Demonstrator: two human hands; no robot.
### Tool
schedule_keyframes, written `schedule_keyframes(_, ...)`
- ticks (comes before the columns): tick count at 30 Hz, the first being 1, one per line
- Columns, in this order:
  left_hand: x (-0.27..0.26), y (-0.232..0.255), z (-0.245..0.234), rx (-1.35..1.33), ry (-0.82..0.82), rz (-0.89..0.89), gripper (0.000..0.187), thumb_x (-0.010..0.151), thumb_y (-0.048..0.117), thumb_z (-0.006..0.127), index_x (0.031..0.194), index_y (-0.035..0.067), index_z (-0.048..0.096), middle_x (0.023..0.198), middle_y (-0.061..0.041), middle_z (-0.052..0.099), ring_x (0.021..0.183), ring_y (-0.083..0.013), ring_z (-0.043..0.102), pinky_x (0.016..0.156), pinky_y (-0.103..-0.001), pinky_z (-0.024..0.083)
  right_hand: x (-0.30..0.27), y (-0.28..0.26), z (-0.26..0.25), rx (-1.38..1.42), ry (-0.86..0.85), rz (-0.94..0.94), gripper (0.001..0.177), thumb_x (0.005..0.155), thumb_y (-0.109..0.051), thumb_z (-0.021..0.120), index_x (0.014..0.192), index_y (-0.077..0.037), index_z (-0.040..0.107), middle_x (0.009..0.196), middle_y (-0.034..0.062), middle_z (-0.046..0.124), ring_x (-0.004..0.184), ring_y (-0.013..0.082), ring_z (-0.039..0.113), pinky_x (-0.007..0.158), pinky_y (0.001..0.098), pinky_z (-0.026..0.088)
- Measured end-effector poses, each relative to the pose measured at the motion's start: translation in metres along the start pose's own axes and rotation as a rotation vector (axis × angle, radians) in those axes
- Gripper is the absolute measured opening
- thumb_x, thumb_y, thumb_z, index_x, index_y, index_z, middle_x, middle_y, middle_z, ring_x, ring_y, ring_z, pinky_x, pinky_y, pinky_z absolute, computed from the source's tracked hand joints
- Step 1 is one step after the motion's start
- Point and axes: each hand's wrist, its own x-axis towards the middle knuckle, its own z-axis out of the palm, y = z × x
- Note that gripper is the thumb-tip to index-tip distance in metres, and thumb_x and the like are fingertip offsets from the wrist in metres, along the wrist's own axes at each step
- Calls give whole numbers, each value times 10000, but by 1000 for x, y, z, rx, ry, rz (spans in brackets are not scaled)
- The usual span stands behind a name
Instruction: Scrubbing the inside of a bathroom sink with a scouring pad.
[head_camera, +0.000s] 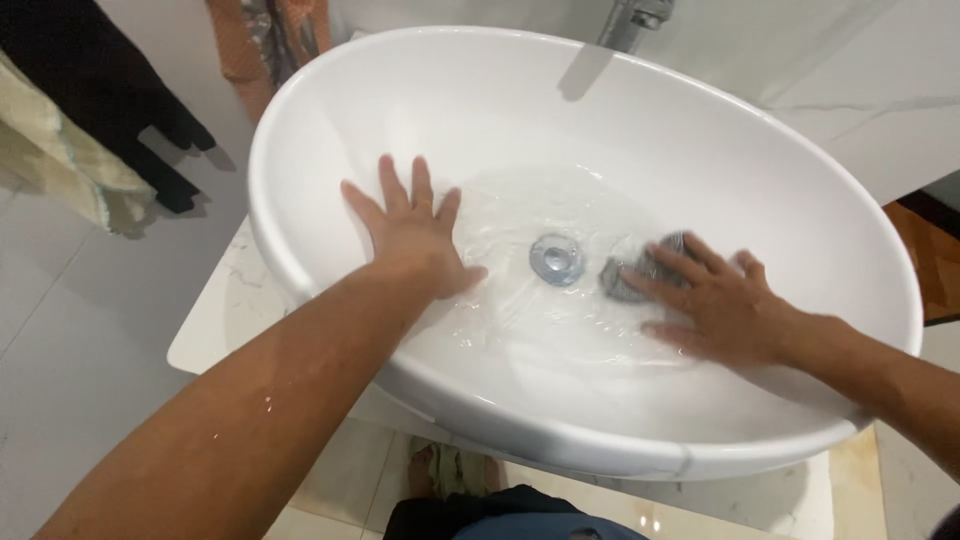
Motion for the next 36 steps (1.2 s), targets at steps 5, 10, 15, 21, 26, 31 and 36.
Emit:
schedule_keyframes(5, -39, 12, -8, -75, -227, 28, 1051, 890, 787, 509, 1647, 237, 30, 1679, -247, -188, 1470, -586, -229, 1066, -840, -58, -53, -19, -28, 238, -329, -66, 810, 877, -747, 261, 1628, -488, 97, 1723, -44, -13, 1593, 253, -40, 1222, 703, 128)
schedule_keyframes(10, -81, 34, -31, -97, -407, 94, 950, 937, 759, 428, 1656, 280, 33, 1708, -205, -158, 1516, -559, -171, 1143, -786, -43, -60, -29, -24, 477, -478, -226, 815, 916, -782, 241, 1649, -428, 207, 1750, -19, 61, 1609, 257, -8, 1231, 639, 91)
schedule_keyframes(15, -75, 35, -19, -117, -511, 181, 903, 943, 602, 533, 1661, 330, 57, 1726, -167, -121, 1542, -528, -126, 1174, -766, -38, -23, -85, -47, 700, -380, -409, 830, 900, -774, 210, 1634, -386, 216, 1732, -2, 20, 1583, 282, -51, 1206, 641, 28)
schedule_keyframes(21, -57, 21, -9, -94, -363, 174, 976, 945, 601, 566, 1645, 301, -44, 1696, -177, -188, 1496, -561, -196, 1115, -806, -70, 61, -102, -49, 296, 81, -463, 794, 918, -733, 189, 1617, -366, 109, 1722, 75, -16, 1559, 345, -29, 1158, 750, 91)
schedule_keyframes(26, -39, 13, -8, -26, -287, 83, 1102, 879, 779, 563, 1659, 224, 18, 1705, -231, -134, 1481, -629, -176, 1092, -837, 19, 96, -84, -59, 152, 252, -231, 789, 898, -755, 254, 1599, -460, 43, 1714, 39, -63, 1525, 391, -63, 1114, 769, 152)
schedule_keyframes(31, -36, 28, -13, -12, -360, 55, 1070, 898, 726, 584, 1656, 244, 2, 1701, -242, -161, 1480, -644, -162, 1094, -849, 44, 91, -72, -47, 145, 158, -125, 780, 901, -747, 303, 1591, -483, 50, 1707, 2, -63, 1554, 372, -60, 1129, 761, 219)
schedule_keyframes(36, -46, 43, -3, -51, -379, 71, 1062, 924, 374, 696, 1660, 199, -50, 1684, -289, -180, 1458, -665, -134, 1072, -867, 43, 55, -56, -34, 177, 89, -108, 804, 908, -750, 336, 1606, -457, 66, 1706, 72, -85, 1538, 418, -44, 1120, 773, 215)
